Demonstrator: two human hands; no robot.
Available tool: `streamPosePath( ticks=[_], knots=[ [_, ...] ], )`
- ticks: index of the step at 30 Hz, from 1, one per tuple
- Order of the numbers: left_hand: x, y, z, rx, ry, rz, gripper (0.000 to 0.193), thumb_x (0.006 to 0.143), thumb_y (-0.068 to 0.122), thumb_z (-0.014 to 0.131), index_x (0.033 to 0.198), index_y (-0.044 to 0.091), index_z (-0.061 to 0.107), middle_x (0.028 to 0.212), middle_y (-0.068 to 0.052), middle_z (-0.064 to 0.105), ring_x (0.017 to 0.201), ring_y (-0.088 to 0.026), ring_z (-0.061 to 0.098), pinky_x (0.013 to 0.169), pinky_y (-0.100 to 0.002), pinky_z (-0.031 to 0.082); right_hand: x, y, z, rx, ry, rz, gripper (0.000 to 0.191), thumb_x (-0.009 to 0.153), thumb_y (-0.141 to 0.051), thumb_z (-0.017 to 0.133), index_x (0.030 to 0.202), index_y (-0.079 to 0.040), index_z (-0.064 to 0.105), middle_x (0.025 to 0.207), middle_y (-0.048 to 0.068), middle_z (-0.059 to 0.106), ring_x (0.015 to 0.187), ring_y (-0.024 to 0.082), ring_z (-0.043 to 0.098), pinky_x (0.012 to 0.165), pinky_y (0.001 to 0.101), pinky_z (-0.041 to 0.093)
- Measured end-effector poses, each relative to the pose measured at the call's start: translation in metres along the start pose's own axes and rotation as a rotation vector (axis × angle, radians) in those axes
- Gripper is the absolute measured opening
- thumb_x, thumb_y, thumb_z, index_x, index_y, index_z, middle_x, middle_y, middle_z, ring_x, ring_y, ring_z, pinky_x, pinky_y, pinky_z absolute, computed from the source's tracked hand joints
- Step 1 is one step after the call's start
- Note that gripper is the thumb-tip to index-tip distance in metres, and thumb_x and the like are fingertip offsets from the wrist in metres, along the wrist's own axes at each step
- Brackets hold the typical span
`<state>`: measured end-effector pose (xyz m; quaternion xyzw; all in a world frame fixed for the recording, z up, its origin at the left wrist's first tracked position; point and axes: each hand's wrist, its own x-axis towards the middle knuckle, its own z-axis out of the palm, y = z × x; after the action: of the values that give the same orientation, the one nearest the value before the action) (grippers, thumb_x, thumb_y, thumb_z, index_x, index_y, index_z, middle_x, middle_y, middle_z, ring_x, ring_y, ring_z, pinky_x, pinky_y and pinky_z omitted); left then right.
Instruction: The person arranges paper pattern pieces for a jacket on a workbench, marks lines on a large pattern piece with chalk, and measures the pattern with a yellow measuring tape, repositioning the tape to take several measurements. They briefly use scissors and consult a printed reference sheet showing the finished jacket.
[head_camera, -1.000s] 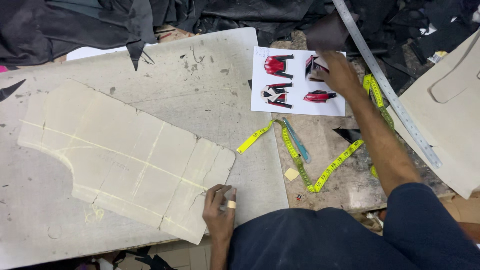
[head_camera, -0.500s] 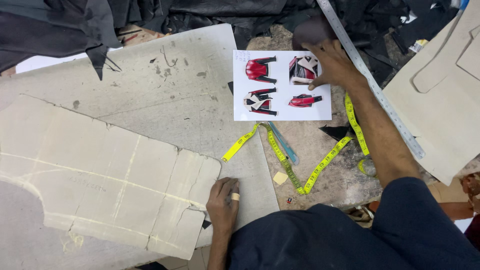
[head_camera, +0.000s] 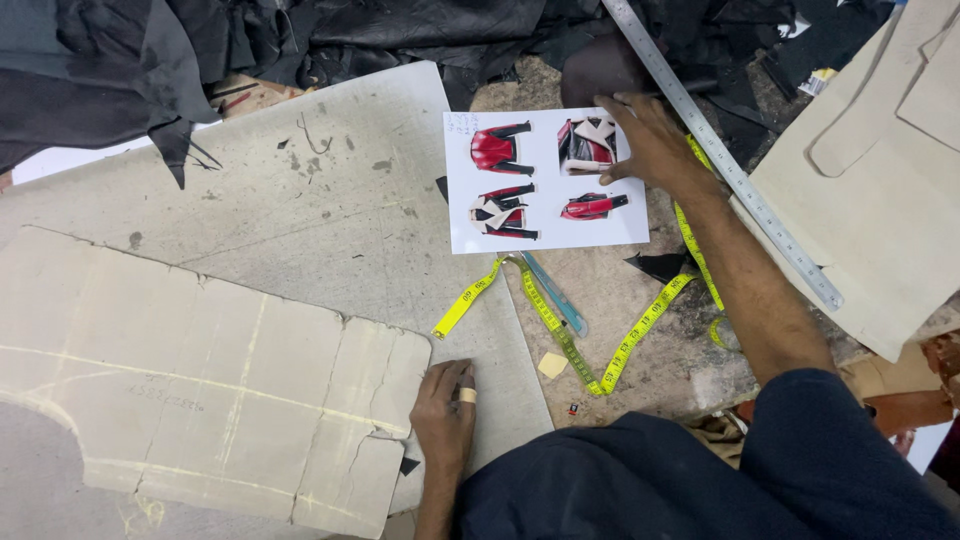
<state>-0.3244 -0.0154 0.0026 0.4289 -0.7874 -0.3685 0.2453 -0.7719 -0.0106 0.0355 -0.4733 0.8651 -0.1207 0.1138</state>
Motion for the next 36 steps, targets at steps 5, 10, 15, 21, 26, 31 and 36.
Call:
streamPosePath(
  ticks=[5, 10, 15, 21, 26, 31, 36],
  knots=[
    [0.003, -0.004, 0.011, 0.016, 0.057, 0.062, 0.016, 0.087, 0.007, 0.074, 0.103, 0.005, 0.076, 0.101, -0.008, 0.074, 0.081, -0.023, 0.072, 0.067, -0.032, 0.059, 0.005, -0.002, -0.002, -0.016, -0.031, 0.034, 0.124, 0.05, -0.023, 0.1, 0.158, -0.025, 0.04, 0.152, 0.015, 0.04, 0.141, 0.034, 0.039, 0.112, 0.0515, 0.044],
    [0.01, -0.011, 0.021, 0.019, 0.096, 0.013, 0.016, 0.086, 0.009, 0.077, 0.102, 0.007, 0.078, 0.092, -0.005, 0.075, 0.066, -0.017, 0.069, 0.056, -0.03, 0.054, 0.002, -0.001, -0.001, -0.036, 0.051, -0.002, 0.125, 0.048, -0.024, 0.101, 0.158, -0.025, 0.041, 0.141, 0.018, 0.038, 0.135, 0.035, 0.038, 0.107, 0.0485, 0.049],
    [0.013, -0.016, 0.029, 0.075, 0.109, 0.049, 0.016, 0.085, 0.011, 0.078, 0.102, 0.008, 0.079, 0.092, -0.004, 0.075, 0.068, -0.016, 0.069, 0.055, -0.029, 0.054, -0.003, 0.005, 0.009, -0.032, 0.143, -0.017, 0.122, 0.052, -0.024, 0.101, 0.159, -0.029, 0.041, 0.14, 0.018, 0.038, 0.134, 0.036, 0.039, 0.104, 0.0471, 0.052],
    [0.015, -0.018, 0.033, 0.1, 0.126, 0.083, 0.016, 0.086, 0.011, 0.078, 0.102, 0.009, 0.079, 0.093, -0.004, 0.075, 0.071, -0.016, 0.07, 0.056, -0.029, 0.054, -0.006, 0.011, 0.015, -0.002, 0.189, -0.049, 0.123, 0.055, -0.025, 0.101, 0.16, -0.031, 0.037, 0.139, 0.02, 0.037, 0.132, 0.038, 0.044, 0.103, 0.0465, 0.055],
    [0.017, -0.018, 0.034, 0.108, 0.112, 0.063, 0.017, 0.085, 0.011, 0.078, 0.102, 0.009, 0.079, 0.093, -0.004, 0.075, 0.07, -0.016, 0.07, 0.056, -0.029, 0.054, -0.01, 0.009, 0.014, 0.017, 0.16, 0.018, 0.121, 0.058, -0.021, 0.1, 0.16, -0.033, 0.036, 0.143, 0.024, 0.034, 0.133, 0.042, 0.046, 0.101, 0.0487, 0.056],
    [0.018, -0.018, 0.032, 0.106, 0.125, 0.112, 0.018, 0.085, 0.01, 0.078, 0.103, 0.009, 0.078, 0.095, -0.004, 0.074, 0.075, -0.018, 0.071, 0.058, -0.03, 0.055, -0.012, 0.007, 0.014, 0.011, 0.172, 0.0, 0.12, 0.06, -0.021, 0.099, 0.16, -0.033, 0.035, 0.145, 0.026, 0.033, 0.136, 0.044, 0.045, 0.102, 0.0508, 0.054],
    [0.019, -0.017, 0.031, 0.113, 0.105, 0.089, 0.018, 0.085, 0.011, 0.078, 0.102, 0.009, 0.078, 0.094, -0.004, 0.074, 0.073, -0.018, 0.071, 0.057, -0.03, 0.055, -0.01, 0.005, 0.014, 0.007, 0.172, -0.002, 0.12, 0.059, -0.02, 0.099, 0.16, -0.034, 0.034, 0.144, 0.026, 0.033, 0.136, 0.045, 0.045, 0.103, 0.0506, 0.054]
  ],
)
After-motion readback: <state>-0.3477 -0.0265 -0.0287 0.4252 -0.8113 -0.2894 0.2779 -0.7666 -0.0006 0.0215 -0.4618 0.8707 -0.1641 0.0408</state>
